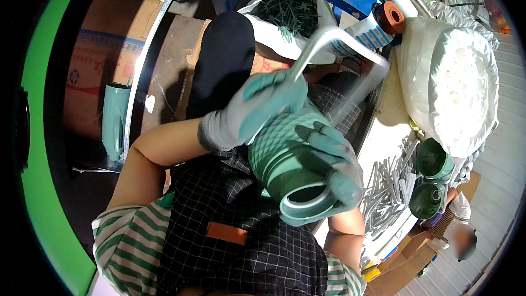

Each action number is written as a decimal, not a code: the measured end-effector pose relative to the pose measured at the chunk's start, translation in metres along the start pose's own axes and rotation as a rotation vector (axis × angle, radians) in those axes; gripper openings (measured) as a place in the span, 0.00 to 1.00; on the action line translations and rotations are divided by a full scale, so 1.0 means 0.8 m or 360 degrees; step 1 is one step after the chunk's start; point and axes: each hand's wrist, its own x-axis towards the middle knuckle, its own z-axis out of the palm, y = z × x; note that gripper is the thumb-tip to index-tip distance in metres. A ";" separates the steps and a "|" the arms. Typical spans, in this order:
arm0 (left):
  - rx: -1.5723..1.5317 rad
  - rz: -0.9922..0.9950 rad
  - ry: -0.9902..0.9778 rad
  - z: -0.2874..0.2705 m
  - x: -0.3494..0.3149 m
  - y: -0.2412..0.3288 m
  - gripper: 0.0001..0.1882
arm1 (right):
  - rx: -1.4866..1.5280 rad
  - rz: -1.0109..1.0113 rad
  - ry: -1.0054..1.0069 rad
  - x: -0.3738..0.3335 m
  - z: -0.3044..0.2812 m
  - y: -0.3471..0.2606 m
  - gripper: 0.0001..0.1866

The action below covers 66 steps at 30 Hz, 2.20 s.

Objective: The person assembles green plastic planters by inserting metal hangers into the base and attaching white plastic liners. They handle the planters, hangers, and liners one at a time, repeatedly picking up components and fitting them together.

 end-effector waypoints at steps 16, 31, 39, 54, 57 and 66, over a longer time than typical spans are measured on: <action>0.1509 0.0423 0.0875 0.053 -0.040 0.076 0.21 | 0.0866 -0.0013 0.0031 0.097 0.006 0.041 0.33; 0.2118 0.1245 -0.0926 0.111 -0.066 0.093 0.15 | 0.0730 -0.0098 0.0145 0.023 0.034 -0.003 0.22; 0.2061 0.1109 -0.0872 0.111 -0.080 0.098 0.16 | 0.0726 -0.0192 0.0292 0.046 0.046 0.038 0.17; 0.0503 0.0683 -0.0195 0.076 0.011 0.128 0.23 | 0.1199 -0.0293 0.0504 -0.104 -0.119 0.049 0.31; 0.0720 0.0433 -0.0180 0.051 0.012 0.080 0.27 | 0.1278 -0.0970 0.1190 -0.150 -0.140 -0.003 0.32; 0.1416 0.0359 -0.0198 0.049 0.014 0.041 0.21 | 0.0414 -0.1489 0.2981 -0.251 -0.428 0.030 0.22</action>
